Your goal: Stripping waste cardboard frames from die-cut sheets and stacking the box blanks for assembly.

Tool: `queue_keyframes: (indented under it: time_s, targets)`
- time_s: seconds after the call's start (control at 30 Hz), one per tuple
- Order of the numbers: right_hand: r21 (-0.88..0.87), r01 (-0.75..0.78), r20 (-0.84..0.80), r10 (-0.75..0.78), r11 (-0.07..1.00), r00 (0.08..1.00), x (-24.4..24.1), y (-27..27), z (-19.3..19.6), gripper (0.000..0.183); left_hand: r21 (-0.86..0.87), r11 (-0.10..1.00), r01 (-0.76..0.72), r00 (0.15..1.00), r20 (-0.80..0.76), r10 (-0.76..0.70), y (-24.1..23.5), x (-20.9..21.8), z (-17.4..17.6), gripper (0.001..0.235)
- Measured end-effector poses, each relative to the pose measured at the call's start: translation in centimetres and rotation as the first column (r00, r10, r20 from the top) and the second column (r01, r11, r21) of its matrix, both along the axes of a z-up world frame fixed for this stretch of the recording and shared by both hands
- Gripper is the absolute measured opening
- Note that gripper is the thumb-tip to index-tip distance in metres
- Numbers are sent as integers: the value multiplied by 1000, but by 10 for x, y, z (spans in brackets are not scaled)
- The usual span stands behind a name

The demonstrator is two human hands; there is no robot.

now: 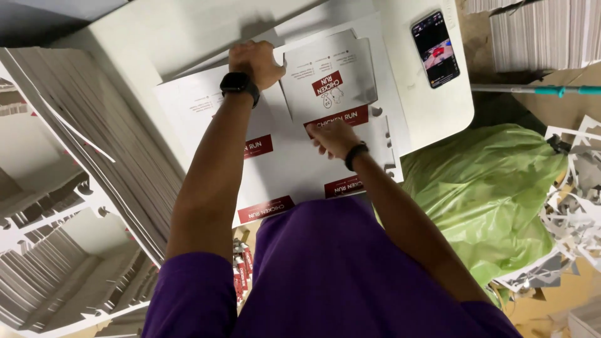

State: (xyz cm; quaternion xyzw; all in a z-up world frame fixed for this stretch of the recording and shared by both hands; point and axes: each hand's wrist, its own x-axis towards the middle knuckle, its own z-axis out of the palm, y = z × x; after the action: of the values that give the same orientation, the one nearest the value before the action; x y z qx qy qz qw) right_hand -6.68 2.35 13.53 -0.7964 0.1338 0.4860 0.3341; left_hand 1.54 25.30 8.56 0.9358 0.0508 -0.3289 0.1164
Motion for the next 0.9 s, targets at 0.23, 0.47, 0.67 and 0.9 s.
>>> queue_keyframes:
  time_s: [0.23,0.47,0.67,0.9]
  targets:
    - [-30,-20,-109,17,999,994,3,11,-31,44,71,997,6,929,369,-32,-15,-54,19,35]
    - [-41,-93,-135,87,995,987,5,-3,-85,21,45,977,210,484,863,-144,-35,-154,12,12]
    - [78,-66,-141,76,995,987,4,-9,-97,60,23,987,159,469,878,-96,-51,-170,91,29]
    - [-16,-3,-148,0,1000,989,15,-3,-62,43,-111,975,194,511,860,-4,-50,-186,145,31]
